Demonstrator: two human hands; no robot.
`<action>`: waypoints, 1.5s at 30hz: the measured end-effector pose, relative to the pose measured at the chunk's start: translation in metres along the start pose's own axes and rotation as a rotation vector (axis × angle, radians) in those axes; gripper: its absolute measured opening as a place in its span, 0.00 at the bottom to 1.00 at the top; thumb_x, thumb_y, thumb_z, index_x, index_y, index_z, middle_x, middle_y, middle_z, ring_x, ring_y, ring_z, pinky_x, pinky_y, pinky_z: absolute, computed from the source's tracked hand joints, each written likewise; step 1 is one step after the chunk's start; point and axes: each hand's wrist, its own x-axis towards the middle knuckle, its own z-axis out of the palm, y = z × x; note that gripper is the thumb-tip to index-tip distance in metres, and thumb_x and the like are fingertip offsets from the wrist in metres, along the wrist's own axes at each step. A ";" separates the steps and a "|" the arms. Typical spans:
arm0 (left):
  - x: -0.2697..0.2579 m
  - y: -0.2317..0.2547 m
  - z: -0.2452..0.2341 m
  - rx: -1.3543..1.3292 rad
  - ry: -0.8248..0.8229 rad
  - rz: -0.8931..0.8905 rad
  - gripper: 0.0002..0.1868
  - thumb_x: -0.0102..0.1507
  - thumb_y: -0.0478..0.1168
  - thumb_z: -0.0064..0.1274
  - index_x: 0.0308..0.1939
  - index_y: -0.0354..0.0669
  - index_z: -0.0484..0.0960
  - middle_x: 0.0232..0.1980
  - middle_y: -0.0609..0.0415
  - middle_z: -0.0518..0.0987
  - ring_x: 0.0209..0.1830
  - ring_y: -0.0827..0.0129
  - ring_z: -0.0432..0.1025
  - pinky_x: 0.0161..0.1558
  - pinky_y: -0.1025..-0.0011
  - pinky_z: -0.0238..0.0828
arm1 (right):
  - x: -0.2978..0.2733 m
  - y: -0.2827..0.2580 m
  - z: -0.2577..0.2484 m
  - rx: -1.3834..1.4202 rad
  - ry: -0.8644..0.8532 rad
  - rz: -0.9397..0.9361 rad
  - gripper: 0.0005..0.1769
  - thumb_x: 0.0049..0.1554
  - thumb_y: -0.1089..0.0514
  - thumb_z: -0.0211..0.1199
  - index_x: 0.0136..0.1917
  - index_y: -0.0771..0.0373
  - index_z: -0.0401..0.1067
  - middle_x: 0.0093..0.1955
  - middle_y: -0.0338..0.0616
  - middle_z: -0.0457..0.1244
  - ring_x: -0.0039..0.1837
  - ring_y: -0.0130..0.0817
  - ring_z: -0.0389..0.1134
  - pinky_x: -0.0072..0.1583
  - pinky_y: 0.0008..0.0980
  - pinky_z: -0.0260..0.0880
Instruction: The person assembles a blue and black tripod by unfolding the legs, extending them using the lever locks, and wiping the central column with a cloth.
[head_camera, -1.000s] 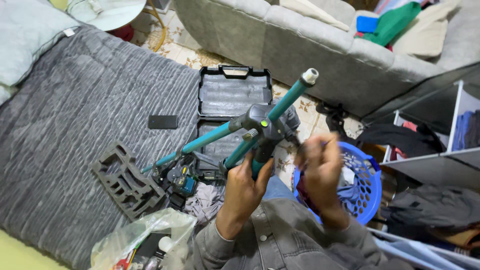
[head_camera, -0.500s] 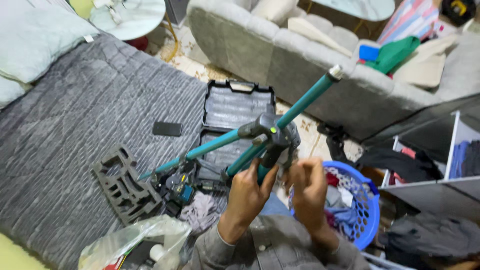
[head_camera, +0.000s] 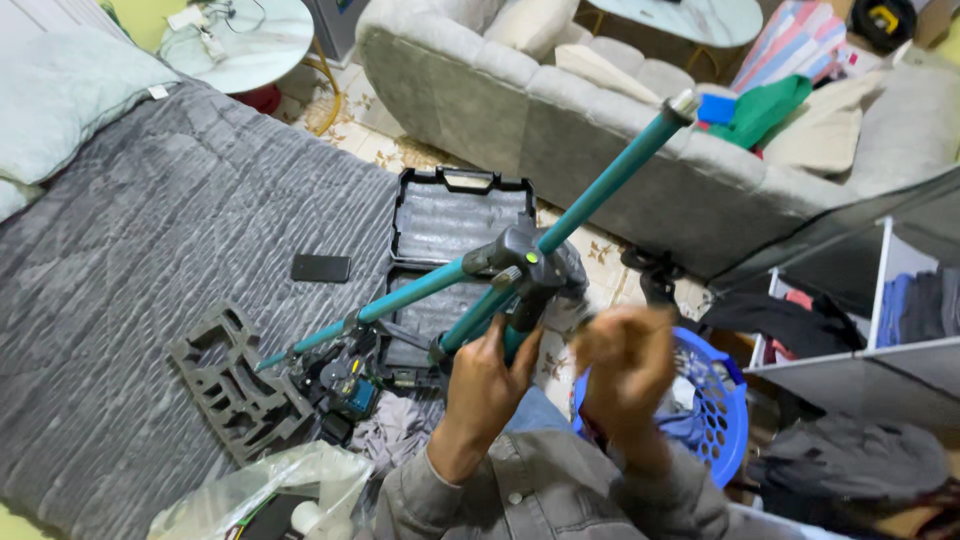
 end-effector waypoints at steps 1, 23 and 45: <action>0.000 0.001 0.000 -0.010 -0.012 -0.003 0.22 0.64 0.41 0.61 0.52 0.23 0.77 0.28 0.34 0.79 0.26 0.43 0.77 0.25 0.56 0.70 | 0.015 0.002 -0.005 -0.041 0.074 -0.040 0.14 0.71 0.50 0.54 0.52 0.63 0.60 0.33 0.40 0.59 0.30 0.23 0.59 0.33 0.24 0.60; -0.007 -0.001 0.001 -0.024 -0.022 0.005 0.18 0.65 0.42 0.61 0.48 0.28 0.78 0.26 0.35 0.78 0.25 0.44 0.76 0.25 0.56 0.69 | -0.016 0.036 0.000 -0.007 -0.044 0.254 0.16 0.67 0.51 0.57 0.59 0.66 0.63 0.37 0.38 0.58 0.35 0.21 0.59 0.36 0.22 0.60; -0.014 0.006 -0.009 -0.025 -0.037 -0.011 0.17 0.65 0.41 0.62 0.48 0.28 0.79 0.28 0.35 0.79 0.27 0.43 0.77 0.26 0.56 0.70 | -0.001 0.017 -0.029 -0.207 -0.168 0.219 0.09 0.64 0.57 0.57 0.46 0.64 0.67 0.31 0.36 0.58 0.31 0.24 0.56 0.34 0.28 0.57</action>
